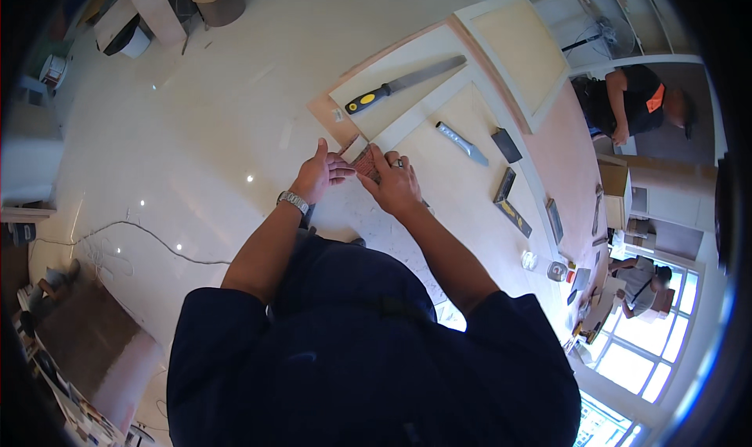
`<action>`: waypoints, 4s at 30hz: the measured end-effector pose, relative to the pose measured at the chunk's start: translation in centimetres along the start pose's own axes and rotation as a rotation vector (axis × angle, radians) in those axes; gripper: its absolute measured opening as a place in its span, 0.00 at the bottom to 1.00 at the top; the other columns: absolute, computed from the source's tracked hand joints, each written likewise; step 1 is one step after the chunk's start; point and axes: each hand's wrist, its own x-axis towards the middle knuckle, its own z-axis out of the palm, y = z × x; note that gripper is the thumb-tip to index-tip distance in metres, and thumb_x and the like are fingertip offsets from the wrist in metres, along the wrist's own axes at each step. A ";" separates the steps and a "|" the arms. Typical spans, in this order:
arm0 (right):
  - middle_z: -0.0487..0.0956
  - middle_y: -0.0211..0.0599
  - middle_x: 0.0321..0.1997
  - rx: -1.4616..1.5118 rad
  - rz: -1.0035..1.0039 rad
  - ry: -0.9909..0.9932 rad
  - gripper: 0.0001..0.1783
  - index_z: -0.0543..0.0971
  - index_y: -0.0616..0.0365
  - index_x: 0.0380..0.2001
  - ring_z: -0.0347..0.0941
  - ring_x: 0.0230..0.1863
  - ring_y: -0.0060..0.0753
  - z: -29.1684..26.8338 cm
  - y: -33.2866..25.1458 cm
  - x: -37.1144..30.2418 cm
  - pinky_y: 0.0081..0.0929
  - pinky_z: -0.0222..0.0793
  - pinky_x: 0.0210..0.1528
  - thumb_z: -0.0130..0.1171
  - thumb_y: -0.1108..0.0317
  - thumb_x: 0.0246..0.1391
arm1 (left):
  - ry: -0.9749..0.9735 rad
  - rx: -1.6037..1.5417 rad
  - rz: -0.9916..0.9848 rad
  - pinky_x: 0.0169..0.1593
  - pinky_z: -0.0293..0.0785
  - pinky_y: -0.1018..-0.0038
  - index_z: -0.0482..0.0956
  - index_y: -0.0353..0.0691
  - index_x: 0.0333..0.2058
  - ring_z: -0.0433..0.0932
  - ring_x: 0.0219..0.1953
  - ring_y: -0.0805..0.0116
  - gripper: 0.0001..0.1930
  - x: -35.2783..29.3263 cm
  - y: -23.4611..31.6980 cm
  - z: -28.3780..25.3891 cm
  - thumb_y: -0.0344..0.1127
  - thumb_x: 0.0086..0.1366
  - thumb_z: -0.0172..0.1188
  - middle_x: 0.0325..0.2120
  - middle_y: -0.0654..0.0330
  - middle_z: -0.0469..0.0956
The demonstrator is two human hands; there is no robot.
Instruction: The person applies a long strip of veneer or trim to the edge of a large wooden panel, pressing it down by hand and using a small sanding block to smooth the edges and ensure adhesion.
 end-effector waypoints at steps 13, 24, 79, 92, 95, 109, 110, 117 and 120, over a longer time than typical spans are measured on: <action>0.70 0.53 0.56 0.005 -0.050 0.157 0.41 0.59 0.52 0.67 0.66 0.57 0.59 4.5 7.7 -9.3 0.49 0.62 0.60 0.57 0.45 0.56 | 0.075 0.257 0.013 0.56 0.65 0.64 0.67 0.31 0.59 0.74 0.52 0.61 0.46 -0.6 0.1 1.2 0.72 0.67 0.29 0.51 0.52 0.75; 0.68 0.53 0.62 0.091 0.028 0.083 0.39 0.60 0.46 0.67 0.61 0.64 0.62 2.4 5.2 -6.6 0.49 0.57 0.65 0.56 0.44 0.56 | 0.121 0.081 0.056 0.56 0.65 0.63 0.68 0.33 0.59 0.73 0.53 0.61 0.49 -0.7 -0.1 1.6 0.76 0.65 0.26 0.52 0.52 0.74; 0.70 0.44 0.60 0.191 0.618 0.363 0.40 0.66 0.50 0.64 0.64 0.60 0.53 3.8 11.5 -18.0 0.51 0.56 0.62 0.67 0.52 0.49 | 0.311 1.168 0.483 0.31 0.71 0.64 0.77 0.34 0.26 0.77 0.24 0.57 0.18 2.7 0.9 2.8 0.46 0.61 0.64 0.21 0.52 0.79; 0.74 0.45 0.49 0.304 -0.013 0.772 0.36 0.71 0.48 0.61 0.69 0.48 0.52 -4.6 1.0 -10.5 0.45 0.65 0.51 0.68 0.60 0.47 | 0.512 0.836 0.385 0.33 0.76 0.76 0.77 0.30 0.36 0.78 0.26 0.72 0.15 -4.9 -0.5 -3.2 0.40 0.69 0.55 0.26 0.56 0.80; 0.72 0.45 0.52 0.124 -0.006 0.560 0.36 0.67 0.48 0.63 0.68 0.51 0.52 2.2 2.4 -7.4 0.47 0.64 0.53 0.64 0.56 0.51 | 0.581 0.902 0.280 0.33 0.76 0.76 0.77 0.29 0.38 0.79 0.28 0.72 0.15 -7.9 -2.2 -6.8 0.40 0.69 0.54 0.27 0.57 0.81; 0.69 0.47 0.56 0.142 -0.019 0.257 0.38 0.59 0.49 0.68 0.67 0.53 0.56 0.0 3.5 -6.8 0.53 0.63 0.55 0.59 0.56 0.57 | 0.340 1.935 -0.216 0.44 0.76 0.55 0.80 0.40 0.34 0.80 0.38 0.48 0.10 -18.9 -17.4 -25.9 0.34 0.63 0.49 0.30 0.46 0.80; 0.69 0.47 0.56 0.127 -0.032 0.245 0.38 0.59 0.49 0.68 0.67 0.53 0.56 -1.1 3.2 -6.9 0.53 0.63 0.55 0.59 0.56 0.57 | 0.379 1.905 -0.169 0.44 0.76 0.55 0.79 0.39 0.32 0.80 0.38 0.47 0.10 -18.4 -17.5 -25.8 0.34 0.62 0.50 0.30 0.46 0.80; 0.67 0.46 0.61 -0.165 -0.045 0.265 0.36 0.61 0.46 0.67 0.63 0.58 0.53 4.2 5.5 -7.8 0.52 0.61 0.58 0.60 0.57 0.57 | 0.375 1.739 0.054 0.48 0.73 0.53 0.80 0.33 0.28 0.78 0.41 0.44 0.20 -12.3 -11.3 -19.7 0.43 0.67 0.47 0.34 0.43 0.80; 0.63 0.43 0.63 -0.045 0.013 0.117 0.36 0.59 0.35 0.68 0.60 0.61 0.58 3.6 5.0 -8.6 0.55 0.60 0.59 0.57 0.54 0.58 | 0.413 1.617 0.179 0.49 0.71 0.53 0.80 0.32 0.28 0.77 0.43 0.43 0.20 -12.0 -12.4 -20.7 0.44 0.67 0.48 0.35 0.44 0.80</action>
